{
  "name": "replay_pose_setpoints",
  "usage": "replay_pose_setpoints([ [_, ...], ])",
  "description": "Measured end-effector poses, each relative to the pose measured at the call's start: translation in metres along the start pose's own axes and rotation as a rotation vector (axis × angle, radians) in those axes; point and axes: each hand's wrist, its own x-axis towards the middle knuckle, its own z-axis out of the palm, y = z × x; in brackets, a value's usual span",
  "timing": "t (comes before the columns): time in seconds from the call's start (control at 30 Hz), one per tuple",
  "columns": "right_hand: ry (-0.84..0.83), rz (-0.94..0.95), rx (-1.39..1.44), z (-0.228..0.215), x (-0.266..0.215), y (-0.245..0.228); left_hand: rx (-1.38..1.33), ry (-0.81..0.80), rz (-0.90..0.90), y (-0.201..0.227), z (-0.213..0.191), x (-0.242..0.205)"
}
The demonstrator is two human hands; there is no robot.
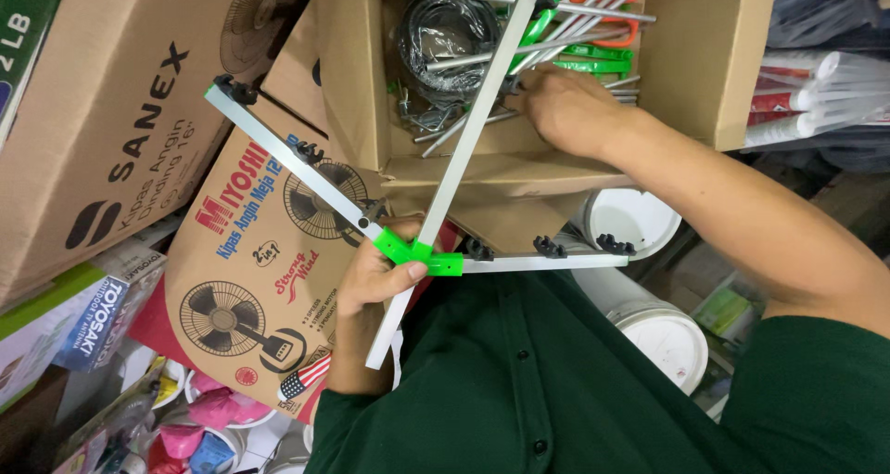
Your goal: The person assembles a white cross-shaped stand for a fan by inserting white metal rods into a green plastic central joint and attaching black plastic feet to the ends of the rods.
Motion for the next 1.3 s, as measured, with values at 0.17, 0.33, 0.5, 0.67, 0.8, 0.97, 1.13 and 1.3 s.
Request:
replay_pose_setpoints([
  [0.17,-0.075,0.094,0.041,0.01,0.006,-0.006,-0.018,0.0,-0.022,-0.005,0.002,-0.001],
  [0.33,-0.202,0.197,0.076,0.007,0.018,-0.008,-0.002,-0.002,0.021,-0.003,0.005,0.004],
  [0.5,-0.121,0.202,0.095,0.018,0.024,-0.006,-0.011,-0.031,0.053,0.003,0.008,0.005],
  [0.67,0.0,0.121,-0.045,0.041,0.018,-0.003,-0.081,-0.019,0.062,0.002,0.011,0.004],
  [0.8,0.117,0.1,-0.029,0.055,0.023,0.0,-0.026,-0.052,0.076,0.002,0.01,0.007],
  [0.97,0.136,0.08,-0.015,0.053,0.023,-0.004,-0.019,-0.042,0.093,0.0,0.011,0.006],
  [1.13,0.213,0.023,0.016,0.038,0.011,-0.021,-0.03,-0.057,0.111,0.002,0.01,0.004],
  [1.3,0.073,0.038,-0.007,0.031,0.012,-0.023,-0.039,-0.041,0.084,0.002,0.011,0.002],
])
